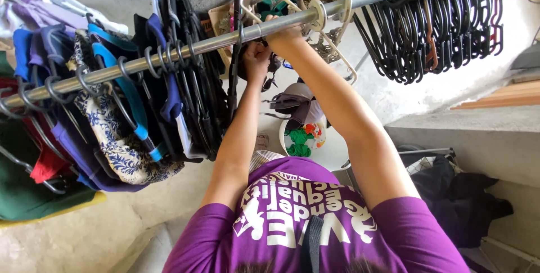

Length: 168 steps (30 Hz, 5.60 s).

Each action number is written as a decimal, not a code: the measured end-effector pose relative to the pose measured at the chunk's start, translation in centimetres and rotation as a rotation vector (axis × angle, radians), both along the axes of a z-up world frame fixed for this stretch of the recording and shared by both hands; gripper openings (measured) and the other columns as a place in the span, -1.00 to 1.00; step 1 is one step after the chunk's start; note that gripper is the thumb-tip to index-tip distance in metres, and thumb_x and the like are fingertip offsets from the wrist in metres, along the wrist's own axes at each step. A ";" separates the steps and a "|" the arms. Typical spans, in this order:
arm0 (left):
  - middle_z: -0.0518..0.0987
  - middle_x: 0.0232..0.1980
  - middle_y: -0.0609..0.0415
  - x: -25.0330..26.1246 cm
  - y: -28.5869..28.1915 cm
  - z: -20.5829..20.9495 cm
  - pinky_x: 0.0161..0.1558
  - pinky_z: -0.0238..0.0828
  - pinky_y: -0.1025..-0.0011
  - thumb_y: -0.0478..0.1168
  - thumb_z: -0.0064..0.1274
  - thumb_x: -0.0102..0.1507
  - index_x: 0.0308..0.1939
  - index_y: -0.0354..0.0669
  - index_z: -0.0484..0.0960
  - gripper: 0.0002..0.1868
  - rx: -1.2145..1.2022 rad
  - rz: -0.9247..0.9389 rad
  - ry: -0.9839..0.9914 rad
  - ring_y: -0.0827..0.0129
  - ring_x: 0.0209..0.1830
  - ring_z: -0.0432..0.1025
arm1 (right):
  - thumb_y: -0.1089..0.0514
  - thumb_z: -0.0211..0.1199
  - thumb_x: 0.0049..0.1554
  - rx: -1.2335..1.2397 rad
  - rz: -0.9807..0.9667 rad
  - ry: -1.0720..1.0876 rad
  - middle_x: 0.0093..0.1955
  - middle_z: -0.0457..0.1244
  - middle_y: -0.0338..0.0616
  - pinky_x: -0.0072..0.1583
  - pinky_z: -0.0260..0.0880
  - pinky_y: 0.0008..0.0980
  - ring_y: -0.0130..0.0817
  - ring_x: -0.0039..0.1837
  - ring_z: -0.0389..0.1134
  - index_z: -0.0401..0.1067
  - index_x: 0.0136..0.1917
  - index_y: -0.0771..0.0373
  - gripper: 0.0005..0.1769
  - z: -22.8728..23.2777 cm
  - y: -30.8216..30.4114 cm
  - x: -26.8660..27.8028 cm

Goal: Hanging wet laundry items on a clothes rack using hangers and clips.

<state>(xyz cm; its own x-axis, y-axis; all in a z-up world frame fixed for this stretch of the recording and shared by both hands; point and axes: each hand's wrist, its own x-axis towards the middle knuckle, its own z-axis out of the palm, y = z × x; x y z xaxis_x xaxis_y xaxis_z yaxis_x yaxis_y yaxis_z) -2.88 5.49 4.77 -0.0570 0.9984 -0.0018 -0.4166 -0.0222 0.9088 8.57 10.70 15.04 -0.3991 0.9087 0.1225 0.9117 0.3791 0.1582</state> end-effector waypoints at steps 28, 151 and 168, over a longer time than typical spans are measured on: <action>0.58 -0.30 0.25 1.0 -1.6 -4.2 -0.23 0.30 0.60 -0.30 0.25 0.30 -0.01 -0.29 0.63 -0.78 0.012 -0.057 -0.036 0.64 -0.32 0.39 | -0.14 0.23 0.23 -0.259 -0.064 0.367 0.12 0.34 0.11 0.21 0.35 0.05 0.12 0.20 0.37 0.41 0.22 0.24 -0.53 9.6 -5.2 0.4; 0.63 -0.13 -0.36 8.3 -1.6 14.3 0.04 0.49 0.05 0.04 0.10 0.26 -0.17 -0.31 0.72 -0.58 0.016 -0.355 1.558 -0.19 -0.07 0.54 | 0.18 0.17 0.07 -0.456 -0.015 0.697 0.00 0.38 0.07 -0.02 0.38 0.03 0.13 -0.02 0.41 0.33 0.31 0.14 -0.50 5.7 -20.8 13.3; 0.72 -0.30 -0.03 5.6 -2.2 14.5 -0.16 0.55 0.33 -0.26 0.38 -0.04 -0.30 -0.26 0.68 -0.71 0.109 -0.199 1.045 0.20 -0.26 0.65 | 0.47 0.17 0.12 -0.707 -0.123 1.033 -0.11 0.32 -0.10 0.04 0.36 -0.28 -0.22 -0.02 0.33 0.27 0.07 0.28 -0.72 4.4 -14.0 13.1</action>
